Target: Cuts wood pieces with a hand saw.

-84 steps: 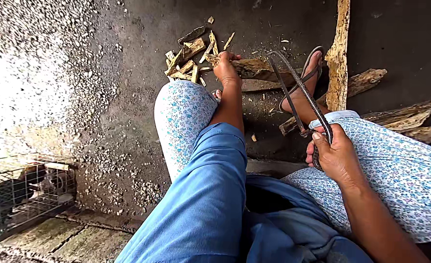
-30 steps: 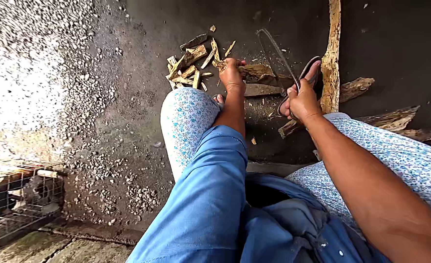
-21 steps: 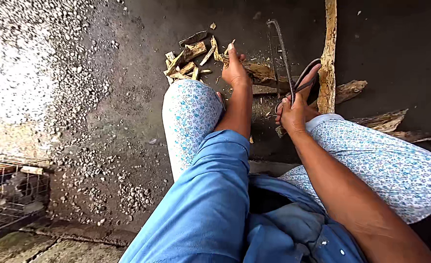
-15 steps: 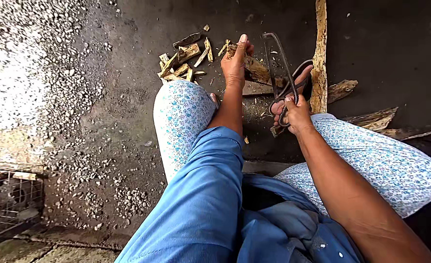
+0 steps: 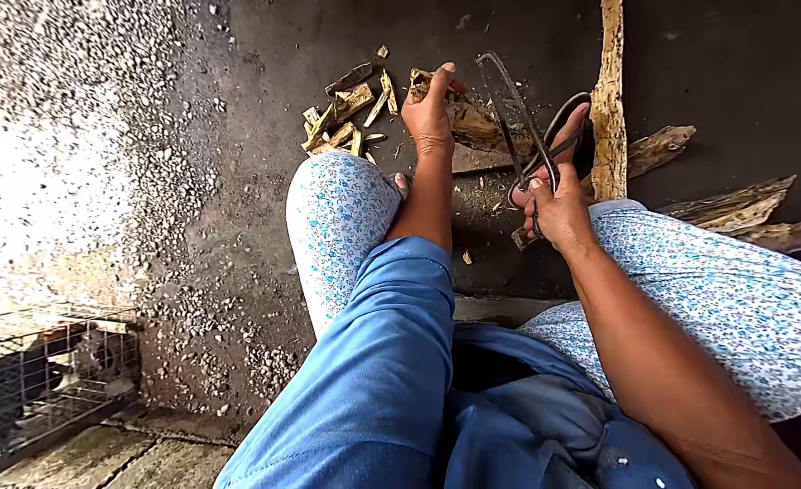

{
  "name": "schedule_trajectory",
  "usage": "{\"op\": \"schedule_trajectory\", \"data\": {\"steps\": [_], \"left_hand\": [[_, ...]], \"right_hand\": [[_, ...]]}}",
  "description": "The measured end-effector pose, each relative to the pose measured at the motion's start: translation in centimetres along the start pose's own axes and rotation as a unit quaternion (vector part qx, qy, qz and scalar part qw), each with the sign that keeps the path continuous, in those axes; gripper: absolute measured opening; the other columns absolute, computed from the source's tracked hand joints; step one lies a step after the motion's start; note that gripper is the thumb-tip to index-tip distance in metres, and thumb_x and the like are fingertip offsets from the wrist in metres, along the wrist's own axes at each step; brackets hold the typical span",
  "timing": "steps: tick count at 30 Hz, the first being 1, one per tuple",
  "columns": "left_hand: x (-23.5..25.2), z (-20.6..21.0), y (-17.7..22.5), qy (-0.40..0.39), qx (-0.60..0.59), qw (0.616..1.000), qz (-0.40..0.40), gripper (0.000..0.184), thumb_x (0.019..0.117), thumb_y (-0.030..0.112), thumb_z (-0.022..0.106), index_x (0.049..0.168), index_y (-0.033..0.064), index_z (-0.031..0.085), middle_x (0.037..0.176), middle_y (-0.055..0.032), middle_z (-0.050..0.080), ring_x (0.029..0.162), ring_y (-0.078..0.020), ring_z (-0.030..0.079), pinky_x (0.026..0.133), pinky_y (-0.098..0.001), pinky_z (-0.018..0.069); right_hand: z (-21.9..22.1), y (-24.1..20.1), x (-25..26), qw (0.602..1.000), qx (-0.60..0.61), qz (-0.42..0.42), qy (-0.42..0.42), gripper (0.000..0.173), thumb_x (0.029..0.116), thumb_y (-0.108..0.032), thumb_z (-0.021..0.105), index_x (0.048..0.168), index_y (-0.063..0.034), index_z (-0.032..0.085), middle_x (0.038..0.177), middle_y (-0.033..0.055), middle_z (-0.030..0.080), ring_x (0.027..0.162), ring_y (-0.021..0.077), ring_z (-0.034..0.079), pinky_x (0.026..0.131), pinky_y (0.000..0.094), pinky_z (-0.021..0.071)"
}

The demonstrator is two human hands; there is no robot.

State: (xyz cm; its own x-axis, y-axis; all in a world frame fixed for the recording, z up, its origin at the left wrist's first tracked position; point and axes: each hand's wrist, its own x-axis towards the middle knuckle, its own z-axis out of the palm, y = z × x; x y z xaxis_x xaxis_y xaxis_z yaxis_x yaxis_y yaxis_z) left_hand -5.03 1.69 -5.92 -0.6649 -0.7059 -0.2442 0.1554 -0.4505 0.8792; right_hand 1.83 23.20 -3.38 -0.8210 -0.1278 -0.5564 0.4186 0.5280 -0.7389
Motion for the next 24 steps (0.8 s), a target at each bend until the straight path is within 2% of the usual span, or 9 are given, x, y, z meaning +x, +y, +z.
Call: {"op": "schedule_trajectory", "data": {"steps": [3, 5, 7, 9, 10, 11, 13, 15, 24], "left_hand": [[0.2, -0.7, -0.7, -0.072, 0.018, 0.997, 0.008, 0.013, 0.0964, 0.007, 0.061, 0.087, -0.0022, 0.063, 0.075, -0.0144, 0.070, 0.073, -0.0252, 0.071, 0.077, -0.0421, 0.0606], [0.5, -1.0, -0.5, -0.055, 0.049, 0.997, 0.000, 0.011, 0.0960, 0.007, 0.067, 0.091, -0.0027, 0.065, 0.079, -0.0136, 0.072, 0.077, -0.0223, 0.071, 0.079, -0.0396, 0.0596], [0.5, -1.0, -0.3, -0.011, 0.043, 0.999, 0.013, 0.013, 0.0934, 0.005, 0.073, 0.098, -0.0048, 0.066, 0.084, -0.0143, 0.072, 0.079, -0.0214, 0.070, 0.078, -0.0377, 0.0596], [0.1, -0.8, -0.4, 0.008, 0.006, 0.999, 0.031, 0.029, 0.0950, 0.005, 0.073, 0.117, -0.0087, 0.060, 0.095, -0.0177, 0.069, 0.079, -0.0236, 0.070, 0.075, -0.0375, 0.0629], [0.0, -0.8, -0.5, 0.013, 0.000, 0.999, 0.033, 0.032, 0.0963, 0.006, 0.072, 0.122, -0.0081, 0.058, 0.095, -0.0178, 0.069, 0.078, -0.0237, 0.070, 0.073, -0.0373, 0.0631], [-0.1, -0.8, -0.6, 0.020, -0.001, 0.999, 0.034, 0.028, 0.0970, 0.006, 0.071, 0.118, -0.0072, 0.058, 0.090, -0.0170, 0.069, 0.076, -0.0235, 0.070, 0.073, -0.0370, 0.0627], [0.1, -0.8, -0.8, 0.035, 0.009, 0.999, 0.029, 0.013, 0.0964, 0.004, 0.069, 0.101, -0.0057, 0.062, 0.078, -0.0151, 0.069, 0.072, -0.0229, 0.070, 0.073, -0.0381, 0.0609], [0.3, -0.9, -0.6, 0.052, 0.023, 0.998, 0.008, 0.008, 0.0944, 0.002, 0.067, 0.092, -0.0041, 0.062, 0.072, -0.0134, 0.067, 0.071, -0.0226, 0.068, 0.073, -0.0391, 0.0591], [-0.3, -0.7, -0.1, 0.072, 0.002, 0.997, -0.007, 0.003, 0.0913, -0.001, 0.061, 0.090, -0.0031, 0.059, 0.070, -0.0135, 0.065, 0.068, -0.0222, 0.067, 0.069, -0.0375, 0.0586]], "right_hand": [[-0.6, 0.7, -0.1, 1.000, 0.016, 0.016, 0.000, 0.029, 0.1119, -0.024, 0.044, 0.136, -0.0078, 0.042, 0.070, 0.0065, 0.054, 0.049, 0.0183, 0.058, 0.046, 0.0370, 0.0551], [-0.6, 0.9, 0.1, 0.999, 0.019, 0.027, -0.002, 0.028, 0.1123, -0.024, 0.044, 0.134, -0.0080, 0.042, 0.070, 0.0064, 0.053, 0.048, 0.0183, 0.057, 0.046, 0.0367, 0.0544], [-0.3, 1.1, 0.2, 0.999, 0.020, 0.026, -0.002, 0.025, 0.1125, -0.024, 0.043, 0.132, -0.0082, 0.043, 0.069, 0.0059, 0.053, 0.047, 0.0176, 0.057, 0.045, 0.0359, 0.0540], [-0.1, 1.2, 0.0, 0.999, 0.031, 0.021, 0.005, 0.026, 0.1126, -0.023, 0.042, 0.133, -0.0070, 0.044, 0.069, 0.0059, 0.053, 0.048, 0.0174, 0.057, 0.045, 0.0359, 0.0539], [0.1, 1.2, -0.2, 0.999, 0.041, 0.017, 0.009, 0.027, 0.1124, -0.023, 0.042, 0.134, -0.0068, 0.044, 0.069, 0.0053, 0.053, 0.048, 0.0170, 0.057, 0.045, 0.0356, 0.0541], [0.2, 1.3, -0.5, 0.999, 0.049, 0.014, 0.011, 0.027, 0.1123, -0.023, 0.042, 0.134, -0.0069, 0.044, 0.069, 0.0046, 0.054, 0.048, 0.0164, 0.058, 0.045, 0.0351, 0.0547], [0.2, 1.2, -0.9, 0.998, 0.054, 0.002, 0.013, 0.028, 0.1122, -0.023, 0.042, 0.135, -0.0066, 0.044, 0.070, 0.0038, 0.054, 0.049, 0.0157, 0.059, 0.046, 0.0349, 0.0556], [0.1, 1.1, -1.1, 0.999, 0.049, -0.009, 0.014, 0.028, 0.1120, -0.023, 0.043, 0.135, -0.0066, 0.045, 0.069, 0.0035, 0.054, 0.049, 0.0153, 0.059, 0.046, 0.0344, 0.0559], [0.2, 1.6, -1.2, 0.998, 0.057, -0.011, 0.005, 0.025, 0.1113, -0.022, 0.045, 0.132, -0.0076, 0.046, 0.071, 0.0035, 0.055, 0.049, 0.0142, 0.059, 0.046, 0.0331, 0.0556]]}}
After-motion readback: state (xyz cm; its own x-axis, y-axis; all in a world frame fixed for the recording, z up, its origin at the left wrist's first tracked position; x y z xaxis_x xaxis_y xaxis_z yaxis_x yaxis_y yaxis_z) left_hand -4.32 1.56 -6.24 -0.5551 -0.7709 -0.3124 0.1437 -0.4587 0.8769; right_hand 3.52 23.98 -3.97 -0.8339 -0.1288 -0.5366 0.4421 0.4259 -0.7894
